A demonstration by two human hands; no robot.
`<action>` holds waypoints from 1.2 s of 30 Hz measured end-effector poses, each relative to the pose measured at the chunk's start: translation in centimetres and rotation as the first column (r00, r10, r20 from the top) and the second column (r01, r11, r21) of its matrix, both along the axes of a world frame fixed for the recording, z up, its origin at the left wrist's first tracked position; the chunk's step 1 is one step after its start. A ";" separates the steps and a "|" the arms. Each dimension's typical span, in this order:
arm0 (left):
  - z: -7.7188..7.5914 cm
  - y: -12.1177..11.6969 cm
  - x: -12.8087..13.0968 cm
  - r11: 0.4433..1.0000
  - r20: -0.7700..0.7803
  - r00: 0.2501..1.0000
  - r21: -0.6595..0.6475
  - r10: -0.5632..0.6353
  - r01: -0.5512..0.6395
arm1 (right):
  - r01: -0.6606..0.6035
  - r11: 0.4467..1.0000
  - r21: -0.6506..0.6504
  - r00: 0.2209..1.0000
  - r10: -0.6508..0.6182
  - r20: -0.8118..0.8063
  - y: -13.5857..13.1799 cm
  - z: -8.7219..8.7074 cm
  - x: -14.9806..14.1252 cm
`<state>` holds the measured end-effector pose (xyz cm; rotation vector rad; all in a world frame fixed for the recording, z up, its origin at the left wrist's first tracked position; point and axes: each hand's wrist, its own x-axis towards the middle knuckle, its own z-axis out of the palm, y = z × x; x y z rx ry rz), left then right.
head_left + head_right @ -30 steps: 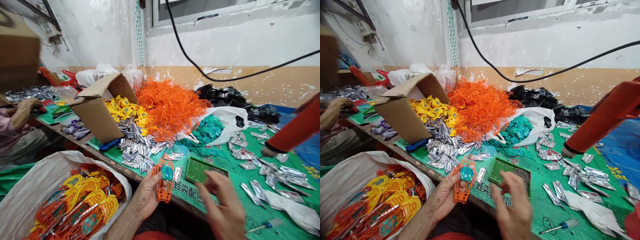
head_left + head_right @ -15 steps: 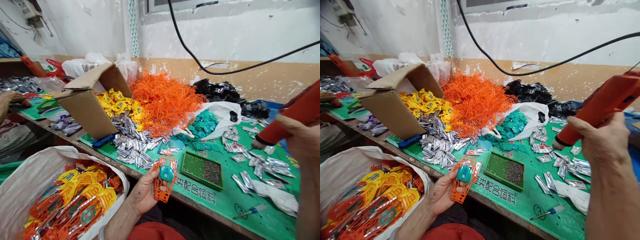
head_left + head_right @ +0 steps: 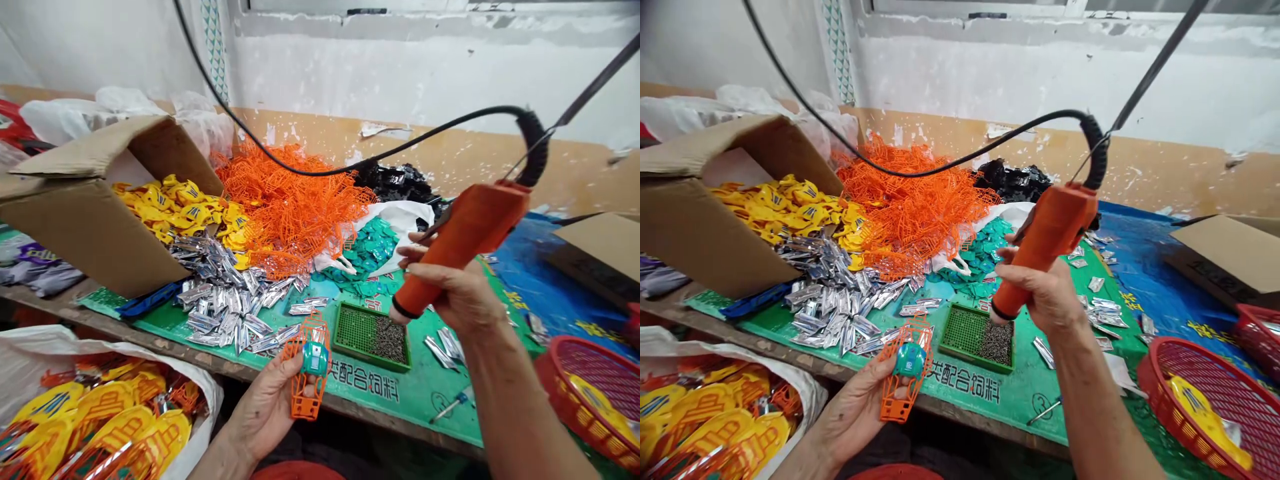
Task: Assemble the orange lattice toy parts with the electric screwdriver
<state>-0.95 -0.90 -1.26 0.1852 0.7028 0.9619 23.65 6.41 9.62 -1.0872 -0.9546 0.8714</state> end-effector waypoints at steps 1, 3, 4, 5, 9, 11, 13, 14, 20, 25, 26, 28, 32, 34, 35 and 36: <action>0.0 0.0 0.1 1.000 -0.001 1.000 -0.001 -0.006 0.006 | -0.008 1.000 -0.002 1.000 0.008 -0.007 -0.3 -0.5 -0.8; -0.1 0.0 0.2 1.000 0.000 1.000 -0.009 -0.006 0.006 | 0.005 1.000 0.008 1.000 -0.005 -0.022 -0.6 -1.5 -2.1; -0.1 0.0 0.3 1.000 0.003 1.000 -0.015 -0.002 0.002 | 0.018 1.000 0.022 0.999 -0.018 -0.028 -0.6 -2.0 -2.5; -0.1 0.1 0.3 1.000 0.004 1.000 -0.024 0.002 -0.002 | 0.031 0.999 0.038 0.999 -0.030 -0.032 -0.4 -2.4 -2.8; 0.1 0.1 0.5 0.996 -0.027 0.999 -0.086 0.017 -0.019 | 0.132 0.984 0.118 0.991 -0.129 -0.032 0.8 -3.9 -3.0; 0.2 0.2 0.6 0.994 -0.044 0.999 -0.105 0.021 -0.025 | 0.197 0.971 0.135 0.980 -0.194 -0.039 1.4 -4.4 -2.9; 0.2 0.2 0.7 0.994 -0.047 0.999 -0.106 0.023 -0.028 | 0.233 0.962 0.141 0.973 -0.228 -0.045 1.7 -4.8 -2.9; 0.2 0.3 0.8 0.994 -0.047 0.999 -0.106 0.023 -0.028 | 0.241 0.960 0.144 0.970 -0.237 -0.047 1.8 -4.8 -2.9; 0.0 0.4 0.9 0.993 -0.064 0.998 -0.117 0.027 -0.035 | 0.296 0.943 0.155 0.955 -0.291 -0.053 2.0 -5.1 -3.1; 0.1 0.4 1.0 0.994 -0.071 0.997 -0.104 0.020 -0.027 | 0.299 0.941 0.159 0.954 -0.295 -0.051 2.2 -5.5 -3.2; 0.1 0.4 1.0 0.994 -0.069 0.997 -0.103 0.018 -0.025 | 0.298 0.941 0.161 0.955 -0.294 -0.049 2.3 -5.6 -3.1; 0.1 0.4 1.0 0.994 -0.066 0.998 -0.104 0.018 -0.024 | 0.298 0.940 0.165 0.954 -0.295 -0.044 2.4 -5.8 -3.1; 0.1 0.4 1.0 0.994 -0.061 0.998 -0.110 0.024 -0.031 | 0.290 0.943 0.164 0.957 -0.288 -0.033 2.4 -6.2 -3.0; 0.1 0.4 1.0 0.994 -0.059 0.998 -0.110 0.019 -0.026 | 0.290 0.943 0.163 0.957 -0.289 -0.029 2.4 -6.3 -3.0; 0.2 0.4 1.0 0.994 -0.059 0.998 -0.110 0.015 -0.021 | 0.292 0.942 0.163 0.956 -0.292 -0.027 2.4 -6.3 -2.9; 0.2 0.4 1.0 0.994 -0.059 0.998 -0.109 0.010 -0.017 | 0.295 0.941 0.164 0.955 -0.295 -0.024 2.5 -6.3 -2.9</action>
